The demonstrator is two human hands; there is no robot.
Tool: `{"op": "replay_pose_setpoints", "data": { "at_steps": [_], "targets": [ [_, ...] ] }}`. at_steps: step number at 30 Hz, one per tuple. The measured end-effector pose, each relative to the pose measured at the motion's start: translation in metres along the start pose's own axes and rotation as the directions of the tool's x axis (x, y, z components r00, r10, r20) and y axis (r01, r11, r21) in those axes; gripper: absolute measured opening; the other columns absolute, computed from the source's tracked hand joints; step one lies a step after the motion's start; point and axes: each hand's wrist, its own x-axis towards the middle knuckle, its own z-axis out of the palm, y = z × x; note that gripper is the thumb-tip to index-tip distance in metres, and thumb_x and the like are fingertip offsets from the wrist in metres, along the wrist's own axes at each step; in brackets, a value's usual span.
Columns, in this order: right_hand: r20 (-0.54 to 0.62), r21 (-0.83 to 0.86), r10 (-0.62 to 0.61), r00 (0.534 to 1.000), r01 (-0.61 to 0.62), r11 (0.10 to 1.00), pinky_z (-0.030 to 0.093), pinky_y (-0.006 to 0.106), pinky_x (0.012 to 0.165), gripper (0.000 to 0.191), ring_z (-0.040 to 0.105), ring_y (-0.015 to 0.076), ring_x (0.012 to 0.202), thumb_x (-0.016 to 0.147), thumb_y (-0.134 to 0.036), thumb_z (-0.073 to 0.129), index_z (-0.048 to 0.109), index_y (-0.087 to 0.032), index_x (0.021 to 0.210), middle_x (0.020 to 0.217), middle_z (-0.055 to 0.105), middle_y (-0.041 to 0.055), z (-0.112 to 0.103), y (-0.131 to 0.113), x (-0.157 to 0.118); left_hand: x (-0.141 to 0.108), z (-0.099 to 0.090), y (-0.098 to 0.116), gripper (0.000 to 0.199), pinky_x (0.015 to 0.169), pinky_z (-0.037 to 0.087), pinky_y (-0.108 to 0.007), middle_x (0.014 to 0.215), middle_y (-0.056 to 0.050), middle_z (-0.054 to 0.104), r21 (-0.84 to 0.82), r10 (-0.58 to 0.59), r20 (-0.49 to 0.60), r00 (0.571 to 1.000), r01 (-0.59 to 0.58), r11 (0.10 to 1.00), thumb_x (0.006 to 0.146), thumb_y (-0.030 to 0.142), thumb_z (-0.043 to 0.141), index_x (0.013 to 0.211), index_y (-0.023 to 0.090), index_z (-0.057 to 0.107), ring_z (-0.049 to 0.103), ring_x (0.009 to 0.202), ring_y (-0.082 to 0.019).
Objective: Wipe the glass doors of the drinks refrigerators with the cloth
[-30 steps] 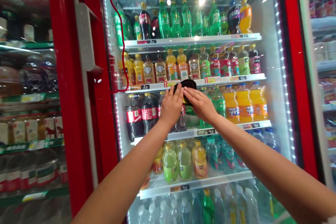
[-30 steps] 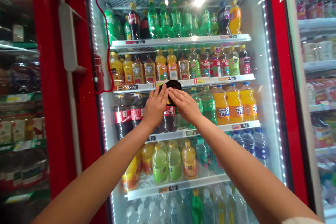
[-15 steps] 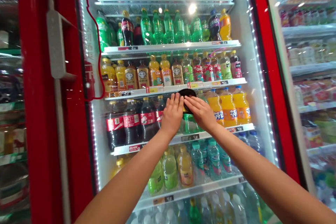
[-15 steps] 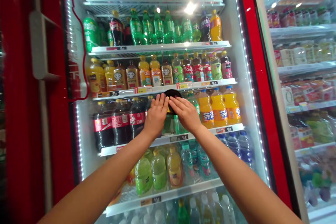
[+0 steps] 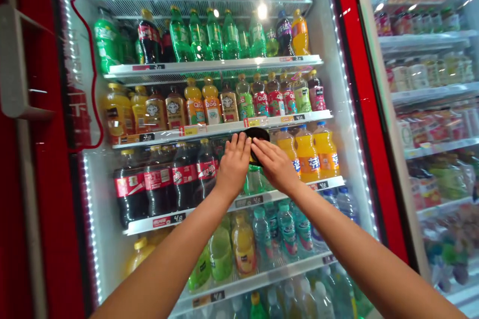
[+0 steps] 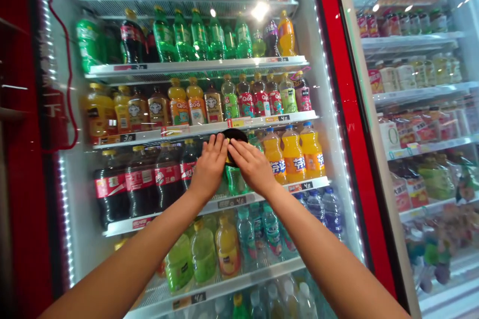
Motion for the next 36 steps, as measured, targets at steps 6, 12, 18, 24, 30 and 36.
{"op": "replay_pose_setpoints", "data": {
  "at_steps": [6, 12, 18, 24, 30, 36],
  "targets": [
    [-0.068, -0.033, 0.167, 0.984, -0.170, 0.985, 0.040, 0.047, 0.120, 0.063, 0.042, 0.0215, 0.144, 0.094, -0.004, 0.039, 0.039, -0.025, 0.154, 0.153, 0.050, 0.0064, -0.008, 0.031, 0.021, 0.058, 0.003, 0.009, 0.061, 0.124, 0.029, -0.052, 0.160, -0.017, 0.035, -0.029, 0.014, -0.014, 1.000, -0.014, 0.999, 0.095, 0.002, 0.035, 0.155, 0.014, 0.031, 0.021, 0.152, -0.027],
    [-0.027, -0.001, 0.038, 0.999, -0.038, 0.999, 0.043, 0.043, 0.118, 0.059, 0.044, 0.0210, 0.143, 0.097, -0.008, 0.041, 0.040, -0.022, 0.154, 0.151, 0.052, 0.0076, -0.016, 0.026, -0.019, 0.018, 0.013, 0.031, 0.061, 0.121, 0.032, -0.056, 0.160, -0.021, 0.033, -0.024, 0.028, -0.038, 0.999, -0.029, 0.999, 0.095, 0.003, 0.037, 0.155, 0.011, 0.030, 0.017, 0.153, -0.031],
    [-0.085, -0.034, 0.150, 0.985, -0.153, 0.988, 0.044, 0.049, 0.117, 0.065, 0.045, 0.0216, 0.142, 0.097, -0.005, 0.041, 0.033, -0.032, 0.156, 0.150, 0.053, 0.0042, -0.046, 0.087, -0.032, 0.080, 0.034, 0.076, 0.057, 0.122, 0.032, -0.053, 0.159, -0.018, 0.036, -0.064, 0.068, 0.012, 0.998, -0.068, 0.996, 0.096, 0.004, 0.038, 0.152, 0.012, 0.037, 0.024, 0.151, -0.030],
    [-0.130, -0.023, 0.190, 0.973, -0.194, 0.981, 0.042, 0.049, 0.119, 0.064, 0.044, 0.0217, 0.143, 0.097, -0.007, 0.040, 0.032, -0.030, 0.157, 0.152, 0.050, 0.0049, -0.039, 0.090, -0.002, 0.102, 0.031, 0.066, 0.064, 0.123, 0.033, -0.051, 0.160, -0.014, 0.037, -0.082, -0.016, -0.063, 0.998, 0.011, 0.997, 0.093, 0.002, 0.037, 0.155, 0.017, 0.034, 0.027, 0.151, -0.027],
    [-0.052, -0.047, 0.101, 0.994, -0.104, 0.993, 0.043, 0.046, 0.118, 0.063, 0.044, 0.0206, 0.143, 0.099, -0.010, 0.042, 0.029, -0.028, 0.158, 0.151, 0.052, 0.0070, -0.065, 0.106, -0.060, 0.080, 0.056, 0.108, 0.059, 0.121, 0.035, -0.054, 0.159, -0.016, 0.037, -0.083, 0.073, -0.065, 0.995, -0.078, 0.993, 0.095, 0.005, 0.039, 0.154, 0.013, 0.035, 0.023, 0.152, -0.029],
    [-0.149, -0.087, 0.191, 0.970, -0.205, 0.975, 0.041, 0.047, 0.119, 0.060, 0.044, 0.0205, 0.143, 0.098, -0.007, 0.040, 0.038, -0.029, 0.154, 0.151, 0.052, 0.0055, -0.087, 0.171, -0.048, 0.163, 0.069, 0.134, 0.055, 0.122, 0.034, -0.051, 0.156, -0.015, 0.043, -0.147, 0.107, -0.064, 0.992, -0.115, 0.982, 0.096, 0.006, 0.038, 0.150, 0.013, 0.042, 0.031, 0.150, -0.026]
  ]
}}
